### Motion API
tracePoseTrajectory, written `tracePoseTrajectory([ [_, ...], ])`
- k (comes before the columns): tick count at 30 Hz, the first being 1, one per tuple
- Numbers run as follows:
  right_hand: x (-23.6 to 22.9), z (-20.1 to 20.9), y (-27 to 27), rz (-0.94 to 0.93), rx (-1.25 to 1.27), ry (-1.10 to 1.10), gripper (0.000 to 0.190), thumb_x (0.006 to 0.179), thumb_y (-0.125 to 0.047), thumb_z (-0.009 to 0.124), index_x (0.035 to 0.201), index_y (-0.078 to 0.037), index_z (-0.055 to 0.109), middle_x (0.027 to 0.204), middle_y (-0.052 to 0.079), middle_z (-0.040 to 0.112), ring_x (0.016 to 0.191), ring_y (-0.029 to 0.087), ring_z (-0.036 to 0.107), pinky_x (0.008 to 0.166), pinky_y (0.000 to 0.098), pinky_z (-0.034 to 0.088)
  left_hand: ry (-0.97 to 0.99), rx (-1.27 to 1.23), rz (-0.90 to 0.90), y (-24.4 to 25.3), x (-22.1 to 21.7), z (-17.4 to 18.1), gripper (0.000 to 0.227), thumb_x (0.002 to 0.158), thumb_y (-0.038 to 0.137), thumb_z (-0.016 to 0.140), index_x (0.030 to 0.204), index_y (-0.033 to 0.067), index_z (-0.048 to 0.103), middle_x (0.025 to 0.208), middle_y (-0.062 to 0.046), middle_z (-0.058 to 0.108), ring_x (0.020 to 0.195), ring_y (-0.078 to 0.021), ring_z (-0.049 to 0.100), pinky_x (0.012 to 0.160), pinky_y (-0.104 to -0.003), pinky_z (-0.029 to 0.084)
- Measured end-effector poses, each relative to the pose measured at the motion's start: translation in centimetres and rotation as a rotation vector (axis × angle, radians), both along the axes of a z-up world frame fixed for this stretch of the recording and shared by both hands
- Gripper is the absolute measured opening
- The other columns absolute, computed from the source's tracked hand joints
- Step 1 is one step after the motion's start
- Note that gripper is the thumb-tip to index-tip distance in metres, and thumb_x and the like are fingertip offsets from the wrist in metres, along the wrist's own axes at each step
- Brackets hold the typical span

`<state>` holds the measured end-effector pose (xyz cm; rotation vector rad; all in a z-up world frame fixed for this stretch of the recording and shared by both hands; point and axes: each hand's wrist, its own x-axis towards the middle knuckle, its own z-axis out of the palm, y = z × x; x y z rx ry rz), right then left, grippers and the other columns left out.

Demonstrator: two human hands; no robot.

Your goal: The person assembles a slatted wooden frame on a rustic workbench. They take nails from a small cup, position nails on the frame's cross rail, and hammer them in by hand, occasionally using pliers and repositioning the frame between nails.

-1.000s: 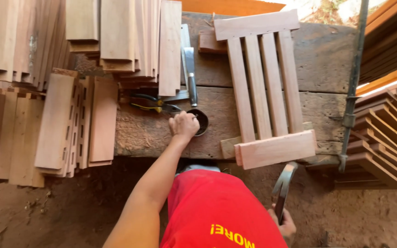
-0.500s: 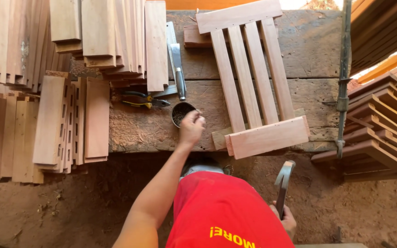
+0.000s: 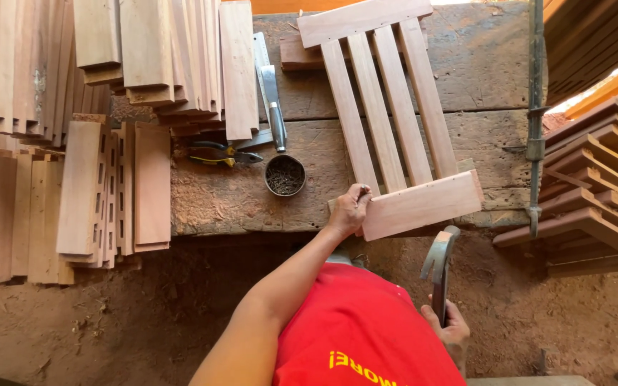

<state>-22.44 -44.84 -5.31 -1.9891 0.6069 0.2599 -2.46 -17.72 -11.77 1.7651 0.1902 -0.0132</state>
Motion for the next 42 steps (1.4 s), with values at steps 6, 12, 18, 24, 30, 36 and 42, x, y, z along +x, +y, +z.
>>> tracePoseTrajectory([
  [6, -0.4, 0.0, 0.6, -0.014, -0.004, 0.062, 0.038, 0.087, -0.014, 0.075, 0.122, 0.001, 0.072, 0.095, 0.018, 0.076, 0.08, 0.027, 0.069, 0.07, 0.0375, 0.053, 0.024, 0.077, -0.042, 0.0, 0.3, -0.4, 0.008, 0.098, 0.011, 0.062, 0.105, 0.0076, 0.064, 0.08, -0.007, 0.07, 0.063, -0.0191, 0.062, 0.06, -0.034, 0.051],
  [12, 0.0, 2.3, 1.6, -0.045, 0.011, 0.151, 0.04, 0.09, -0.014, 0.071, 0.127, 0.001, 0.069, 0.103, 0.02, 0.075, 0.086, 0.029, 0.07, 0.072, 0.0411, 0.055, 0.078, 0.075, -0.071, 0.0, 0.4, 0.1, 0.007, 0.099, 0.013, 0.06, 0.105, 0.0089, 0.061, 0.078, -0.007, 0.068, 0.062, -0.0192, 0.061, 0.06, -0.035, 0.051],
  [18, 1.0, 3.0, 1.2, -0.028, 0.062, 0.138, 0.049, 0.087, -0.019, 0.073, 0.13, 0.003, 0.065, 0.094, 0.018, 0.07, 0.076, 0.028, 0.065, 0.062, 0.0395, 0.052, 0.081, 0.079, -0.092, 0.0, 0.8, -0.2, 0.004, 0.1, 0.012, 0.06, 0.103, 0.0099, 0.06, 0.075, -0.006, 0.068, 0.058, -0.0168, 0.059, 0.055, -0.034, 0.05],
  [24, 2.4, 4.8, 0.8, 0.103, 0.098, -0.012, 0.029, 0.09, -0.016, 0.07, 0.115, -0.002, 0.063, 0.075, 0.004, 0.058, 0.057, 0.019, 0.052, 0.047, 0.0341, 0.047, 0.026, 0.063, -0.119, 0.3, 0.4, -0.5, 0.004, 0.1, 0.01, 0.061, 0.103, 0.01, 0.06, 0.079, -0.005, 0.069, 0.062, -0.0165, 0.061, 0.058, -0.033, 0.051],
  [30, 9.0, 9.8, 5.5, 0.241, -0.036, 0.215, 0.028, 0.099, -0.021, 0.055, 0.12, -0.004, 0.057, 0.074, 0.009, 0.06, 0.058, 0.021, 0.054, 0.05, 0.0364, 0.045, -0.212, 0.253, -0.177, 0.4, -0.2, -1.4, 0.014, 0.096, 0.005, 0.061, 0.107, 0.0142, 0.06, 0.076, -0.004, 0.069, 0.057, -0.0183, 0.061, 0.057, -0.037, 0.052],
  [36, 11.0, 10.4, 6.9, 0.493, -0.177, -0.196, 0.045, 0.097, -0.02, 0.056, 0.137, 0.001, 0.053, 0.084, 0.012, 0.07, 0.057, 0.021, 0.065, 0.047, 0.0336, 0.055, -0.323, 0.336, -0.165, 0.1, -0.3, -1.0, 0.021, 0.092, 0.0, 0.062, 0.106, 0.0155, 0.062, 0.077, -0.002, 0.07, 0.056, -0.0171, 0.061, 0.057, -0.037, 0.054],
  [42, 11.8, 9.3, 7.1, 0.657, -0.158, -0.444, 0.027, 0.1, -0.014, 0.054, 0.123, 0.001, 0.05, 0.081, 0.01, 0.063, 0.05, 0.018, 0.059, 0.04, 0.0274, 0.054, -0.347, 0.411, -0.168, -0.1, -0.3, -2.5, 0.025, 0.092, 0.001, 0.063, 0.11, 0.0173, 0.061, 0.074, -0.003, 0.069, 0.053, -0.017, 0.061, 0.053, -0.036, 0.055],
])
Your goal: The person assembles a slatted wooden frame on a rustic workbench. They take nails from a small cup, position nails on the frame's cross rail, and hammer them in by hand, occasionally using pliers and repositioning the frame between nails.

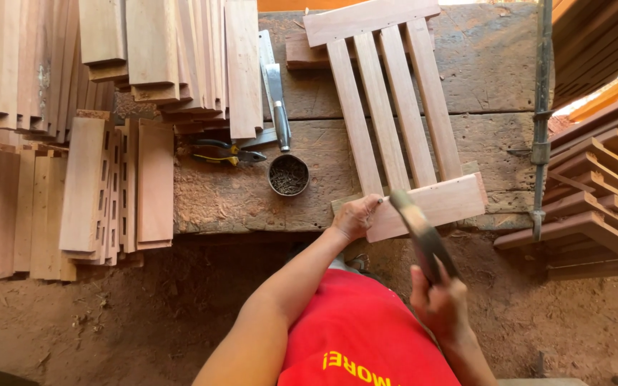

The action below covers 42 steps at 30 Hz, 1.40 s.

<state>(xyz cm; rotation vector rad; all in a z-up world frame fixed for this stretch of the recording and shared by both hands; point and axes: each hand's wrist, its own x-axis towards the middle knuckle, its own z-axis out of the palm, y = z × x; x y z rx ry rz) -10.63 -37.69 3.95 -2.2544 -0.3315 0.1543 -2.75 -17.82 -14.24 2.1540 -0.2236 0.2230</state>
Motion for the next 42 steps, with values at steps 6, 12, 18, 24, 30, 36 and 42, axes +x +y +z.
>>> tracePoseTrajectory([
  [6, 1.1, -0.9, 1.2, -0.292, -0.378, 0.453, 0.041, 0.098, -0.049, 0.056, 0.129, -0.023, 0.06, 0.096, 0.025, 0.074, 0.097, 0.048, 0.071, 0.082, 0.0629, 0.055, 0.189, -0.126, 0.028, 0.0, -0.2, 0.4, 0.022, 0.097, 0.021, 0.053, 0.116, 0.0249, 0.064, 0.089, -0.018, 0.071, 0.089, -0.042, 0.07, 0.072, -0.054, 0.058],
  [12, -1.2, 2.4, -0.5, -0.466, -0.012, 0.612, 0.036, 0.1, -0.022, 0.055, 0.132, -0.004, 0.06, 0.08, 0.01, 0.067, 0.064, 0.021, 0.061, 0.058, 0.0347, 0.049, 0.341, -0.418, 0.092, 1.1, 1.2, 2.9, 0.012, 0.098, 0.002, 0.057, 0.103, 0.0127, 0.06, 0.087, -0.003, 0.071, 0.066, -0.0132, 0.063, 0.063, -0.03, 0.057],
  [18, -4.9, -1.1, -3.4, -0.622, 0.142, 0.693, 0.036, 0.102, -0.019, 0.054, 0.131, 0.001, 0.06, 0.077, 0.01, 0.06, 0.061, 0.018, 0.054, 0.053, 0.0316, 0.043, 0.304, -0.479, 0.095, 0.8, 2.8, 3.2, 0.01, 0.099, 0.004, 0.06, 0.108, 0.0057, 0.065, 0.08, -0.003, 0.067, 0.058, -0.0085, 0.051, 0.05, -0.023, 0.045],
  [24, -8.0, -3.7, -4.6, -0.736, 0.255, 0.764, 0.024, 0.105, -0.017, 0.053, 0.116, 0.002, 0.062, 0.078, 0.012, 0.06, 0.062, 0.02, 0.054, 0.056, 0.0332, 0.044, 0.314, -0.33, -0.016, -2.4, 3.4, 3.2, 0.013, 0.098, 0.008, 0.061, 0.11, 0.0073, 0.066, 0.094, -0.006, 0.076, 0.073, -0.0164, 0.069, 0.067, -0.03, 0.056],
  [30, -8.4, -2.9, -3.7, -0.733, 0.297, 0.806, 0.03, 0.105, -0.02, 0.053, 0.123, 0.002, 0.06, 0.081, 0.012, 0.058, 0.065, 0.021, 0.053, 0.059, 0.0356, 0.043, 0.303, -0.244, -0.016, 0.6, 2.3, 4.6, 0.011, 0.096, 0.008, 0.061, 0.107, 0.0082, 0.065, 0.089, -0.007, 0.076, 0.067, -0.0181, 0.067, 0.062, -0.031, 0.055],
  [36, -7.4, -2.6, -3.0, -0.675, 0.268, 0.79, 0.032, 0.103, -0.02, 0.055, 0.125, 0.002, 0.061, 0.078, 0.011, 0.059, 0.064, 0.02, 0.054, 0.058, 0.0337, 0.043, 0.357, -0.28, 0.015, 1.5, 0.9, 3.8, 0.013, 0.095, 0.006, 0.063, 0.107, 0.0067, 0.066, 0.089, -0.007, 0.076, 0.069, -0.0184, 0.068, 0.063, -0.032, 0.055],
  [42, -5.6, -1.4, -2.2, -0.605, 0.243, 0.775, 0.038, 0.101, -0.02, 0.054, 0.132, 0.002, 0.059, 0.078, 0.011, 0.06, 0.065, 0.02, 0.056, 0.057, 0.0324, 0.045, 0.351, -0.303, 0.011, 1.1, 0.9, 3.4, 0.009, 0.097, 0.007, 0.062, 0.106, 0.0075, 0.065, 0.087, -0.005, 0.075, 0.068, -0.0158, 0.066, 0.063, -0.03, 0.055],
])
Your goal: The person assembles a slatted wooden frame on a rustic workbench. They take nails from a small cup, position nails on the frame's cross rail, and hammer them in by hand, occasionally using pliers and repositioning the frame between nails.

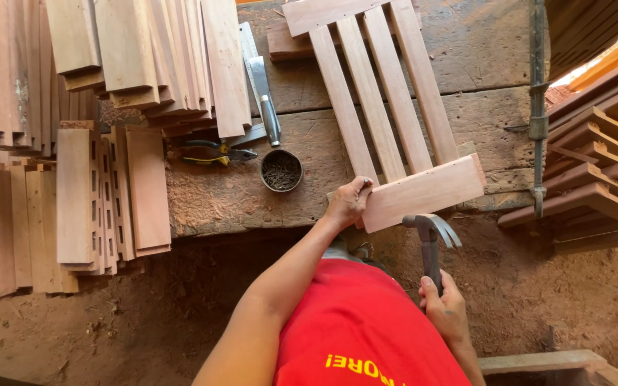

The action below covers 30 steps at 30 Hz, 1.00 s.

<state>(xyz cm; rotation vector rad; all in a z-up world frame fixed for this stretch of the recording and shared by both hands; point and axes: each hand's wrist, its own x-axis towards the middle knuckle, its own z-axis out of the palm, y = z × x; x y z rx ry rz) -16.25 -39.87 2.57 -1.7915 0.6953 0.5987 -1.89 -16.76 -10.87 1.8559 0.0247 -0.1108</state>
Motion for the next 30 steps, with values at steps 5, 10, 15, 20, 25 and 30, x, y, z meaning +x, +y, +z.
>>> tracePoseTrajectory([
  [5, 2.3, 1.6, 1.2, 0.063, -0.047, -0.004, 0.042, 0.101, -0.019, 0.054, 0.137, 0.001, 0.057, 0.078, 0.011, 0.062, 0.063, 0.02, 0.057, 0.055, 0.032, 0.046, 0.006, 0.031, -0.034, 0.2, 0.1, 0.3, 0.007, 0.099, 0.011, 0.062, 0.104, 0.0089, 0.065, 0.085, -0.005, 0.074, 0.063, -0.0159, 0.064, 0.06, -0.032, 0.055],
  [10, 4.3, 3.0, 2.2, 0.273, -0.238, -0.221, 0.044, 0.098, -0.024, 0.057, 0.136, -0.002, 0.06, 0.067, 0.009, 0.066, 0.053, 0.02, 0.06, 0.046, 0.034, 0.047, -0.337, 0.192, -0.087, -0.3, -0.2, -1.5, 0.017, 0.095, -0.003, 0.059, 0.101, 0.0119, 0.063, 0.08, -0.001, 0.069, 0.057, -0.0121, 0.06, 0.058, -0.029, 0.058],
  [15, 4.6, 0.3, 1.5, 0.481, -0.229, -0.663, 0.032, 0.1, -0.018, 0.055, 0.124, 0.003, 0.052, 0.076, 0.012, 0.064, 0.046, 0.017, 0.058, 0.032, 0.0293, 0.051, -0.351, 0.249, -0.056, -0.3, -1.0, -0.9, 0.032, 0.088, -0.001, 0.064, 0.116, 0.0138, 0.064, 0.097, -0.003, 0.075, 0.067, -0.02, 0.067, 0.065, -0.037, 0.056],
  [20, 6.1, 0.9, 4.1, 0.586, -0.501, -0.212, 0.043, 0.1, -0.048, 0.052, 0.133, -0.021, 0.057, 0.1, 0.025, 0.073, 0.095, 0.049, 0.071, 0.083, 0.0632, 0.056, -0.311, 0.249, -0.029, -0.6, -1.7, -2.7, 0.022, 0.091, 0.011, 0.059, 0.109, 0.0187, 0.069, 0.097, -0.011, 0.075, 0.093, -0.0347, 0.073, 0.076, -0.043, 0.061],
  [25, 5.3, 2.1, 3.3, 0.382, -0.431, -0.2, 0.039, 0.099, -0.041, 0.057, 0.131, -0.019, 0.061, 0.093, 0.031, 0.072, 0.096, 0.052, 0.069, 0.081, 0.0655, 0.052, -0.174, 0.13, 0.034, -0.6, -0.7, -3.1, 0.028, 0.093, 0.012, 0.054, 0.117, 0.0188, 0.067, 0.1, -0.016, 0.073, 0.1, -0.0377, 0.07, 0.081, -0.047, 0.059],
  [30, 1.9, 1.3, -0.1, 0.172, -0.277, -0.068, 0.038, 0.1, -0.025, 0.055, 0.132, -0.006, 0.061, 0.075, 0.01, 0.067, 0.061, 0.022, 0.062, 0.055, 0.0356, 0.049, -0.156, 0.004, 0.137, -0.6, 1.1, 1.5, 0.009, 0.1, 0.008, 0.059, 0.107, 0.0067, 0.065, 0.083, -0.005, 0.071, 0.061, -0.0136, 0.059, 0.056, -0.028, 0.052],
])
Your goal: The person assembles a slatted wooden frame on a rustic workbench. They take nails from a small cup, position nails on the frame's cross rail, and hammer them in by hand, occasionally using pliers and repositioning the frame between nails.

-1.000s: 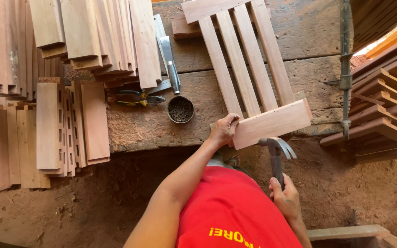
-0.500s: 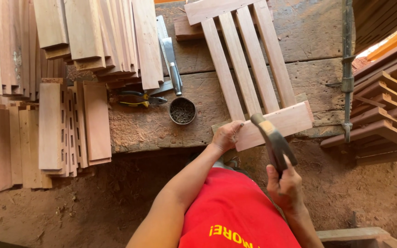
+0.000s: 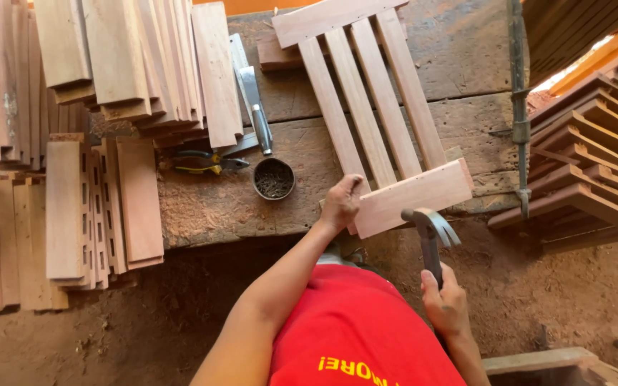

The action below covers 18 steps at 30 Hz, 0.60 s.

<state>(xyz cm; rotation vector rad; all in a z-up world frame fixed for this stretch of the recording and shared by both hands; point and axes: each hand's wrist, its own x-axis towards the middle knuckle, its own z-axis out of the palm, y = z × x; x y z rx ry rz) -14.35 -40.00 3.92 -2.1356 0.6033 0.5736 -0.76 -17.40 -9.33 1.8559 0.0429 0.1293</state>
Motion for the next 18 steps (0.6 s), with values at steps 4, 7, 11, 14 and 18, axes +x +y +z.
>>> tracePoseTrajectory([
  [4, -2.2, -1.5, -1.5, -0.145, 0.041, 0.023, 0.042, 0.101, -0.028, 0.054, 0.133, -0.002, 0.061, 0.078, 0.01, 0.065, 0.063, 0.02, 0.059, 0.057, 0.0343, 0.046, -0.055, 0.08, -0.217, -2.4, 1.8, -0.5, 0.011, 0.098, 0.006, 0.061, 0.108, 0.0025, 0.064, 0.09, -0.011, 0.074, 0.068, -0.02, 0.068, 0.064, -0.031, 0.057],
  [7, -3.0, -1.0, -1.5, -0.196, 0.061, 0.082, 0.043, 0.102, -0.029, 0.052, 0.135, -0.003, 0.06, 0.075, 0.009, 0.063, 0.061, 0.02, 0.057, 0.055, 0.0335, 0.044, -0.006, 0.089, -0.265, -3.9, 2.5, -1.5, 0.01, 0.097, 0.005, 0.061, 0.106, 0.0057, 0.065, 0.084, -0.006, 0.072, 0.063, -0.0164, 0.064, 0.061, -0.031, 0.054],
  [11, -4.9, -3.2, -2.5, -0.208, 0.096, 0.009, 0.043, 0.101, -0.028, 0.054, 0.134, -0.001, 0.06, 0.075, 0.009, 0.063, 0.061, 0.019, 0.058, 0.054, 0.0332, 0.046, 0.018, 0.126, -0.286, -4.6, 3.1, -2.5, 0.006, 0.099, 0.008, 0.059, 0.103, 0.0077, 0.063, 0.08, -0.006, 0.07, 0.062, -0.0174, 0.063, 0.06, -0.033, 0.055],
  [14, -5.5, -3.4, -2.4, -0.273, 0.18, 0.063, 0.044, 0.101, -0.029, 0.052, 0.135, -0.002, 0.058, 0.077, 0.01, 0.061, 0.063, 0.02, 0.057, 0.055, 0.0344, 0.046, 0.052, 0.106, -0.285, -4.7, 3.2, -3.3, 0.003, 0.101, 0.01, 0.058, 0.102, 0.0084, 0.06, 0.076, -0.004, 0.065, 0.06, -0.0159, 0.059, 0.057, -0.032, 0.052],
  [18, -6.0, -3.8, -2.7, -0.301, 0.204, 0.047, 0.041, 0.101, -0.026, 0.056, 0.133, 0.0, 0.06, 0.077, 0.011, 0.061, 0.061, 0.02, 0.057, 0.053, 0.0337, 0.045, 0.077, 0.126, -0.265, -4.9, 3.1, -3.9, 0.006, 0.101, 0.012, 0.058, 0.105, 0.0085, 0.061, 0.077, -0.005, 0.067, 0.06, -0.016, 0.06, 0.056, -0.031, 0.052],
])
